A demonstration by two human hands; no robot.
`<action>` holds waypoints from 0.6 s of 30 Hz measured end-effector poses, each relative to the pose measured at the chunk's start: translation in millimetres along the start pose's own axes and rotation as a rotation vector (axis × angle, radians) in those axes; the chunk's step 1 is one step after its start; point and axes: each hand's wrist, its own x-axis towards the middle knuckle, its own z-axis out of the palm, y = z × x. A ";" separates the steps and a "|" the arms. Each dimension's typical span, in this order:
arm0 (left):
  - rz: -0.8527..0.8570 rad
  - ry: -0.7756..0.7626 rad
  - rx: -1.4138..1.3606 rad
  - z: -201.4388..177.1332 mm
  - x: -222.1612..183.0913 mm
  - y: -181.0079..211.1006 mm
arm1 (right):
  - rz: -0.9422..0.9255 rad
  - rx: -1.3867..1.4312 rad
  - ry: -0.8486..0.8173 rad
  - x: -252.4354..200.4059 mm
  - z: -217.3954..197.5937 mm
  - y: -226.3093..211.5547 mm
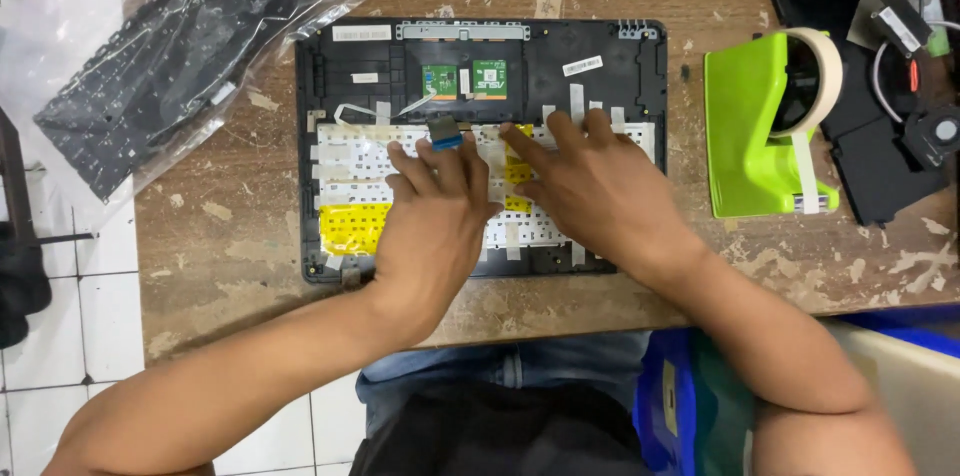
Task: The person is securing a laptop keyboard and its ribbon cable using adhesive tape inside the laptop's top case.
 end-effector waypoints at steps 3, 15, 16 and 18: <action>0.008 0.001 0.006 -0.8 4.0 5.6 | 0.001 0.010 0.028 1.5 -2.2 -2.0; 0.040 -0.007 0.073 -2.0 6.5 1.5 | 0.046 -0.021 0.060 -4.4 -4.3 1.2; 0.046 -0.003 0.073 -1.7 6.7 1.5 | 0.054 -0.021 0.059 -5.0 -1.7 2.4; 0.040 0.022 0.107 -2.4 7.0 2.7 | 0.038 0.027 0.068 -8.9 2.6 4.7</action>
